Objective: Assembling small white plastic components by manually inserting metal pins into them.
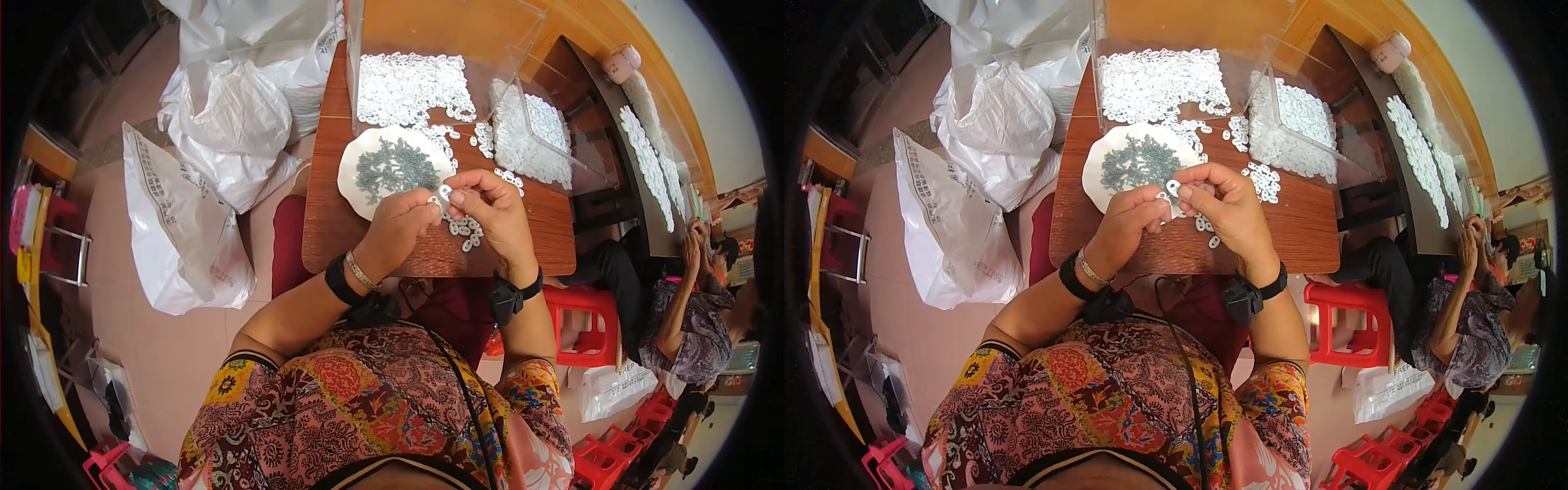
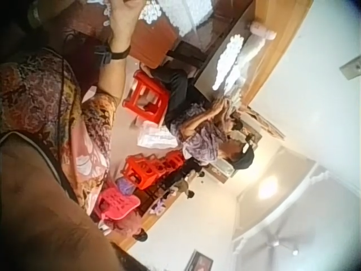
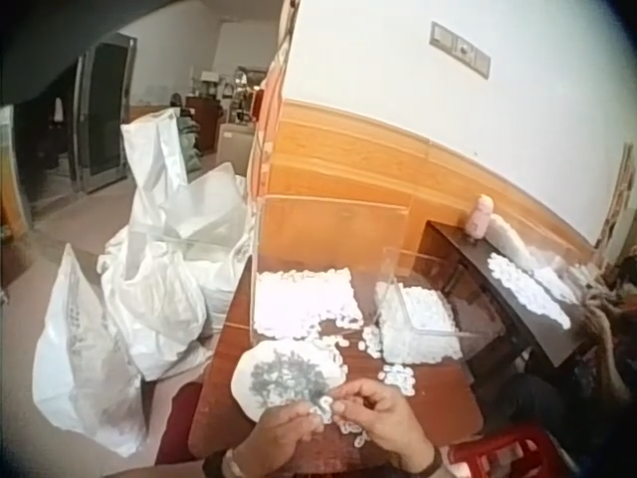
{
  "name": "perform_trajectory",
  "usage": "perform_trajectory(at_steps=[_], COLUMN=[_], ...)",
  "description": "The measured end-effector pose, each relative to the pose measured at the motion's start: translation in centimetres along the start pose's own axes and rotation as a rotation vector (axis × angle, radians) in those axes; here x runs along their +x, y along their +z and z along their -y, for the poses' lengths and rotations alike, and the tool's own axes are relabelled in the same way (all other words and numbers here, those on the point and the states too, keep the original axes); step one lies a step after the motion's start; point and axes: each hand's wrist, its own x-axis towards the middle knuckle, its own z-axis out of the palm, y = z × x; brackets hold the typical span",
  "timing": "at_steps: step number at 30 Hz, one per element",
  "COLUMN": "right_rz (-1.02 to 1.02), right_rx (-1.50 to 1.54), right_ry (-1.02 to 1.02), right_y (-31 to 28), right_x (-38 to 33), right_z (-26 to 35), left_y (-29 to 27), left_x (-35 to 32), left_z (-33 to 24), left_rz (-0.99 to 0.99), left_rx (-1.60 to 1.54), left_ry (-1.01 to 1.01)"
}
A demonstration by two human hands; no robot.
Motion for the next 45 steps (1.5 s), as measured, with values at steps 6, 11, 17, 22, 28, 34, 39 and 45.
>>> perform_trajectory(at_steps=[6,11,17,22,28,34,39,45], right_rz=[-0.017,-0.013,-0.004,0.013,-0.055,-0.108,-0.082,-0.114], right_rx=[-0.074,-0.083,-0.106,-0.180,-0.325,-0.513,-0.616,-0.726], right_ry=[-0.021,-0.025,-0.030,-0.152,-0.238,-0.276,-0.330,-0.335], right_y=[0.0,0.5,1.0,1.3,1.9,1.9,2.4,3.1], right_x=[-0.1,-0.4,-0.8,-1.0,-0.7,-0.9,-1.0,-1.2], right_z=[-0.3,-0.4,-0.9,-1.6,-1.9,-1.8,-1.3,-0.8], left_y=[0.2,0.1,0.4,0.2,1.4,0.6,0.8,0.6], left_x=[-0.1,0.0,-0.2,0.1,-0.1,-0.1,0.3,0.4], left_z=[0.2,0.6,0.4,1.4,0.8,1.3,2.0,2.5], left_rz=[-0.028,-0.040,-0.024,-0.025,-0.123,-0.046,-0.130,-0.140], left_rx=[0.030,0.084,-0.026,-0.147,-0.334,-0.315,-0.348,-0.257], left_ry=[0.030,0.080,0.029,0.027,-0.003,0.066,0.010,0.057])
